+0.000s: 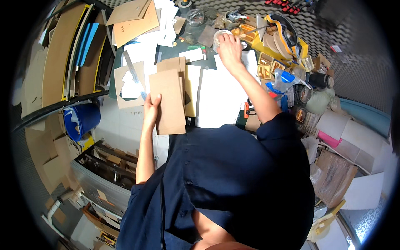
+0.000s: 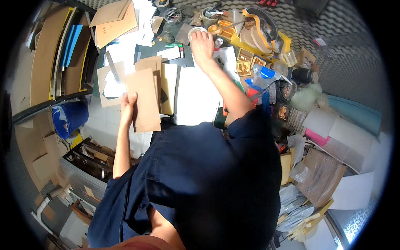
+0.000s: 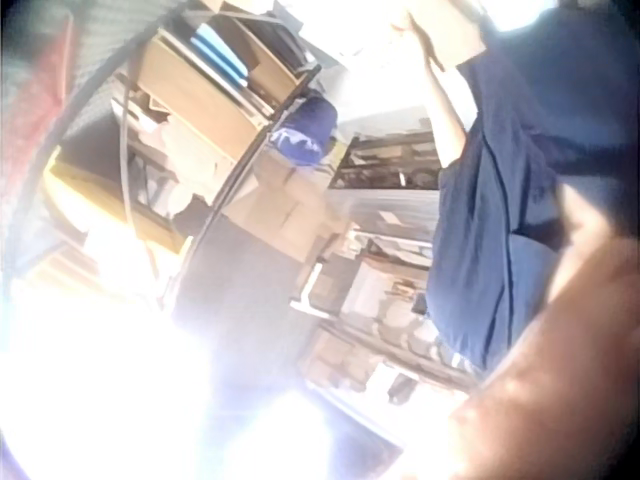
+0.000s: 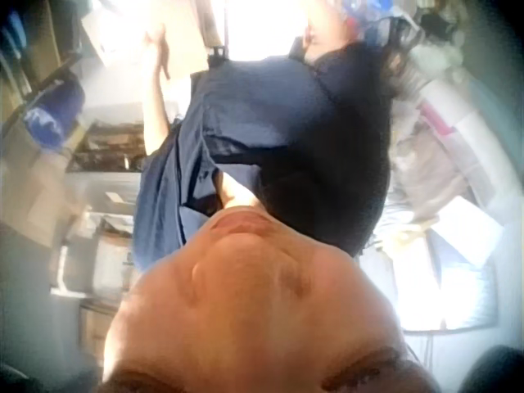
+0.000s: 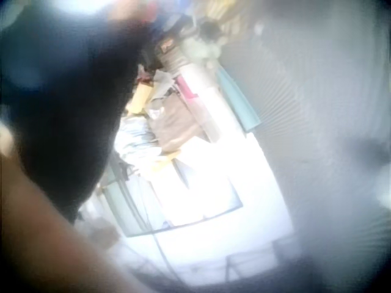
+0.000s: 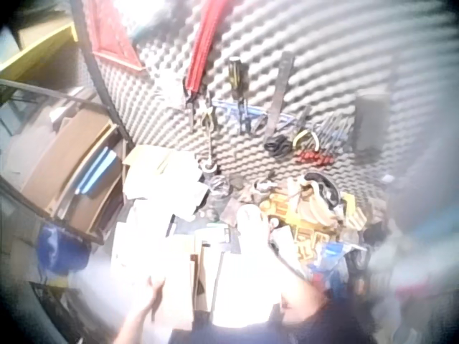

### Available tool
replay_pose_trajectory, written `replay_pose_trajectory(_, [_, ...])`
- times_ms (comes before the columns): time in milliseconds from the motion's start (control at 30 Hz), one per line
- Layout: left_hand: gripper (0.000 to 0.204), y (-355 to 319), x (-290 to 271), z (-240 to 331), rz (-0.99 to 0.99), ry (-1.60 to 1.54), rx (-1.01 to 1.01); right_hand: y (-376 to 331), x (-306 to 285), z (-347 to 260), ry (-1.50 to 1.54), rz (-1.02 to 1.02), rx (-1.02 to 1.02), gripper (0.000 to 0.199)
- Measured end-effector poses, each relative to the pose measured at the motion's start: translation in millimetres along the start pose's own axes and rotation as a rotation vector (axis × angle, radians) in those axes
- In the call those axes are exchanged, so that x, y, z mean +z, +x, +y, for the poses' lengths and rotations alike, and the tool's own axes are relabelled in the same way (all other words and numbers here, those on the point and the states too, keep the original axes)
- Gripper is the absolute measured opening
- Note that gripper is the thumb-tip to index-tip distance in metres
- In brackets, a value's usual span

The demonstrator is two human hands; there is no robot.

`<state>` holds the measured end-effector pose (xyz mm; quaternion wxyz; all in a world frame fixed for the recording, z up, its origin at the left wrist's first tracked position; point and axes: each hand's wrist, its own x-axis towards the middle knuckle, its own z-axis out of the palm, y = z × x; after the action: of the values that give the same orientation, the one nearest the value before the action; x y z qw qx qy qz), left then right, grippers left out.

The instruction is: The person cuts rectangular cardboard pieces using a table saw and a metal ruler. They then apply white glue to the edges of the cut pieces with a brush and assemble them into a box-like structure. Finally, they use a staple gun to fasten the glued joints together.

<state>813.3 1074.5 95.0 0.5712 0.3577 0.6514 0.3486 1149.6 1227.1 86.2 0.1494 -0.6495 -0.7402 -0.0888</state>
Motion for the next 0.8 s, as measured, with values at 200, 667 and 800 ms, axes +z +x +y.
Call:
replay_pose_trajectory(200, [0.045,-6.4,18.9,0.9,-0.007,-0.143,-0.041,3.0,6.4,23.8,-0.038,-0.168,-0.178,0.026])
replay_pose_trajectory(667, [0.044,-26.6,7.4,-5.5,0.147,-0.156,0.038,14.5,-46.0,55.4,0.339,-0.085,-0.126,0.045])
replay_pose_trajectory(800, [0.044,-26.6,11.2,-7.8,0.155,-0.130,-0.018,9.6,-25.6,51.3,0.139,-0.203,-0.259,0.054])
